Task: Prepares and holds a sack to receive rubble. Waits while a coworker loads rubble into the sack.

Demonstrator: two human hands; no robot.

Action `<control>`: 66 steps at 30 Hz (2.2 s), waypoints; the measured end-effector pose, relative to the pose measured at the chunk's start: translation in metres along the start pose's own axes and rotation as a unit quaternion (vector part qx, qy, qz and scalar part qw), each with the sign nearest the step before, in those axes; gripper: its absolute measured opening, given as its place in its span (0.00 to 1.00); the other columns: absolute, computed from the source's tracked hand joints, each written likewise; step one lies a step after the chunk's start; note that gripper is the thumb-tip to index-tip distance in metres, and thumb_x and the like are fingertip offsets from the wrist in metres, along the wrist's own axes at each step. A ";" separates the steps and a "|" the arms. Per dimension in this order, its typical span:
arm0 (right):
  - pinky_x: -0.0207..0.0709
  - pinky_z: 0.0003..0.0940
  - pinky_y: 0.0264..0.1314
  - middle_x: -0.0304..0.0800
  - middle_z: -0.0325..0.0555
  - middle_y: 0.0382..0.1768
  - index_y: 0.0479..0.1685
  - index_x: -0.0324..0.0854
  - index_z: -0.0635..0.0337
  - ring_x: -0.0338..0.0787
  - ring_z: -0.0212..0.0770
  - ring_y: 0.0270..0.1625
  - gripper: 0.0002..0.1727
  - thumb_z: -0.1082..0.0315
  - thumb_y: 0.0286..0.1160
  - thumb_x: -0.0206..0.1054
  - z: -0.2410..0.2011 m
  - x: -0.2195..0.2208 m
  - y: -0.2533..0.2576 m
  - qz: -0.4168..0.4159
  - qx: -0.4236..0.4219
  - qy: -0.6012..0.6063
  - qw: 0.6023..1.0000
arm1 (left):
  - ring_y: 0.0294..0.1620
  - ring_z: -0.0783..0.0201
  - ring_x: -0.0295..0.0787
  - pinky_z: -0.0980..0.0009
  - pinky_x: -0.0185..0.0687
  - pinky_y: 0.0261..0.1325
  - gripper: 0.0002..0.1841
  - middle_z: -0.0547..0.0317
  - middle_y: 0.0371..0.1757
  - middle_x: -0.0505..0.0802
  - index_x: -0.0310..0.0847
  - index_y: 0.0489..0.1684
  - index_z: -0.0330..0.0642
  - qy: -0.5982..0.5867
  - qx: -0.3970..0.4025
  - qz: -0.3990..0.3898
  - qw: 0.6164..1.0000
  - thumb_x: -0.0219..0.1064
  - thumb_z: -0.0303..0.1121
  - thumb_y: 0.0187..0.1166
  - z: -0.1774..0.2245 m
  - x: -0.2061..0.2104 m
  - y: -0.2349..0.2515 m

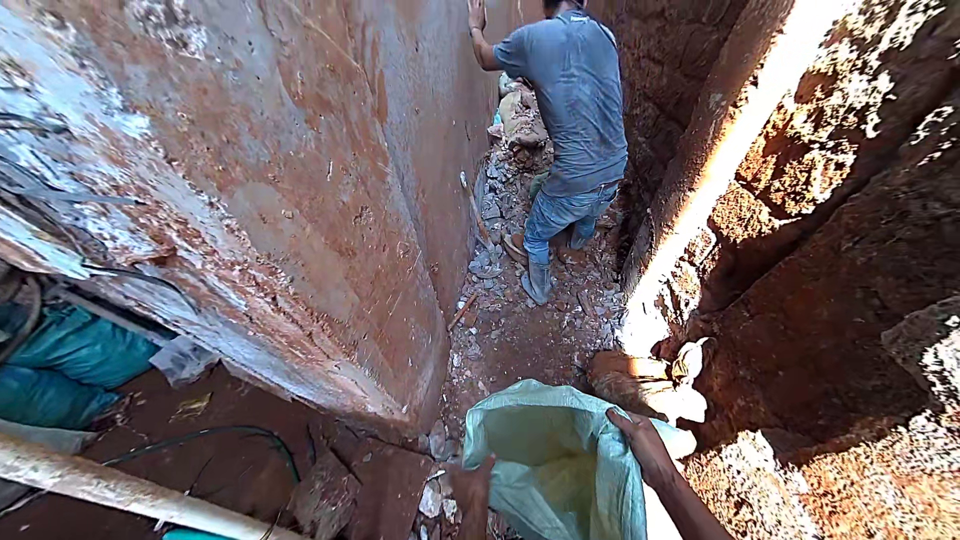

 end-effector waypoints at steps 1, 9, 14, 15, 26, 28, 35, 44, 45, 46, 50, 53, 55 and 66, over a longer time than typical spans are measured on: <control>0.87 0.32 0.37 0.91 0.43 0.23 0.31 0.89 0.63 0.90 0.33 0.28 0.15 0.68 0.85 0.61 -0.002 -0.001 -0.001 0.000 -0.004 0.004 1.000 | 0.83 0.28 0.66 0.39 0.68 0.81 0.67 0.18 0.84 0.63 0.41 0.91 0.26 0.018 -0.004 0.001 1.000 0.92 0.40 0.52 0.002 0.005 -0.002; 0.86 0.30 0.38 0.92 0.41 0.24 0.31 0.89 0.62 0.90 0.31 0.29 0.15 0.68 0.84 0.61 -0.001 -0.015 -0.011 0.002 -0.025 0.014 1.000 | 0.86 0.30 0.63 0.41 0.66 0.83 0.56 0.20 0.87 0.60 0.37 0.92 0.27 0.050 0.021 0.023 0.998 0.77 0.20 0.63 -0.004 0.018 -0.015; 0.86 0.32 0.39 0.92 0.42 0.25 0.32 0.90 0.62 0.91 0.32 0.30 0.14 0.67 0.84 0.62 0.004 -0.019 -0.011 0.020 -0.017 0.016 1.000 | 0.85 0.34 0.66 0.41 0.65 0.84 0.53 0.26 0.86 0.66 0.36 0.94 0.32 -0.078 0.071 0.031 0.994 0.70 0.15 0.66 0.014 0.007 -0.014; 0.86 0.33 0.38 0.92 0.42 0.25 0.31 0.90 0.62 0.90 0.32 0.29 0.15 0.66 0.84 0.63 0.005 -0.019 -0.011 0.023 -0.016 0.015 1.000 | 0.85 0.34 0.66 0.41 0.66 0.83 0.53 0.26 0.86 0.66 0.37 0.95 0.33 -0.105 0.083 0.029 0.991 0.69 0.14 0.65 0.020 0.004 -0.015; 0.86 0.40 0.46 0.92 0.43 0.29 0.35 0.90 0.60 0.91 0.35 0.35 0.16 0.58 0.84 0.65 0.041 -0.004 -0.027 0.030 0.014 -0.026 0.999 | 0.90 0.43 0.57 0.48 0.63 0.85 0.51 0.36 0.94 0.52 0.37 0.96 0.40 -0.274 0.170 0.000 0.947 0.60 0.10 0.65 0.064 -0.048 -0.045; 0.87 0.39 0.45 0.93 0.44 0.29 0.36 0.90 0.61 0.91 0.35 0.35 0.15 0.60 0.85 0.65 0.044 -0.002 -0.030 0.036 0.023 -0.007 0.999 | 0.87 0.43 0.61 0.47 0.68 0.81 0.50 0.34 0.93 0.55 0.38 0.96 0.40 -0.314 0.160 0.002 0.936 0.60 0.10 0.67 0.067 -0.055 -0.049; 0.87 0.40 0.48 0.94 0.47 0.33 0.42 0.90 0.64 0.92 0.36 0.37 0.15 0.60 0.87 0.64 0.032 -0.009 -0.018 0.047 0.033 -0.013 0.998 | 0.84 0.44 0.67 0.49 0.71 0.79 0.48 0.34 0.91 0.60 0.42 0.95 0.39 -0.331 0.168 0.014 0.928 0.61 0.09 0.68 0.090 -0.064 -0.058; 0.85 0.41 0.48 0.93 0.46 0.33 0.40 0.90 0.64 0.91 0.36 0.37 0.15 0.62 0.86 0.64 0.029 -0.057 -0.034 0.065 0.020 -0.056 0.996 | 0.82 0.42 0.69 0.47 0.74 0.76 0.49 0.32 0.90 0.61 0.41 0.96 0.41 -0.296 0.147 0.026 0.943 0.61 0.10 0.68 0.078 -0.057 -0.083; 0.85 0.43 0.49 0.93 0.47 0.33 0.40 0.90 0.64 0.91 0.37 0.38 0.15 0.61 0.86 0.64 0.031 -0.065 -0.037 0.066 0.023 -0.069 0.995 | 0.82 0.41 0.69 0.46 0.73 0.76 0.50 0.32 0.90 0.61 0.40 0.96 0.41 -0.290 0.149 0.025 0.945 0.62 0.10 0.68 0.074 -0.055 -0.086; 0.84 0.44 0.49 0.92 0.48 0.33 0.40 0.90 0.63 0.90 0.39 0.38 0.15 0.61 0.86 0.64 0.033 -0.071 -0.039 0.068 0.028 -0.082 0.994 | 0.82 0.39 0.68 0.44 0.73 0.76 0.50 0.31 0.90 0.60 0.39 0.96 0.40 -0.283 0.152 0.023 0.947 0.62 0.10 0.68 0.070 -0.053 -0.089; 0.83 0.51 0.53 0.93 0.51 0.36 0.43 0.91 0.63 0.91 0.44 0.42 0.16 0.58 0.86 0.64 0.049 -0.098 -0.050 0.072 0.054 -0.102 0.991 | 0.87 0.37 0.62 0.41 0.68 0.80 0.53 0.31 0.92 0.56 0.38 0.97 0.41 -0.222 0.178 0.017 0.958 0.62 0.10 0.63 0.046 -0.039 -0.096; 0.82 0.50 0.51 0.92 0.50 0.34 0.42 0.91 0.62 0.90 0.43 0.41 0.17 0.59 0.87 0.63 0.058 -0.113 -0.056 0.084 0.058 -0.099 0.990 | 0.90 0.40 0.58 0.43 0.62 0.86 0.51 0.34 0.93 0.55 0.39 0.97 0.40 -0.172 0.200 0.030 0.964 0.60 0.10 0.65 0.039 -0.035 -0.108; 0.82 0.49 0.49 0.91 0.49 0.32 0.39 0.90 0.63 0.89 0.42 0.38 0.16 0.60 0.87 0.63 0.055 -0.118 -0.058 0.087 0.053 -0.094 0.990 | 0.90 0.39 0.59 0.43 0.61 0.86 0.50 0.33 0.93 0.57 0.40 0.96 0.38 -0.140 0.213 0.043 0.966 0.60 0.10 0.66 0.042 -0.034 -0.116; 0.83 0.50 0.51 0.92 0.50 0.34 0.39 0.91 0.61 0.90 0.42 0.40 0.17 0.57 0.85 0.65 0.065 -0.127 -0.064 0.030 0.063 -0.103 0.992 | 0.90 0.41 0.60 0.47 0.62 0.87 0.47 0.37 0.93 0.58 0.46 0.95 0.37 -0.149 0.244 0.052 0.957 0.59 0.10 0.67 0.061 -0.045 -0.156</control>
Point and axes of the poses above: each hand's wrist, its own y-axis towards the middle knuckle, its own x-axis out of the palm, z = x × y, the point moved 4 cm from there along y, towards the middle knuckle
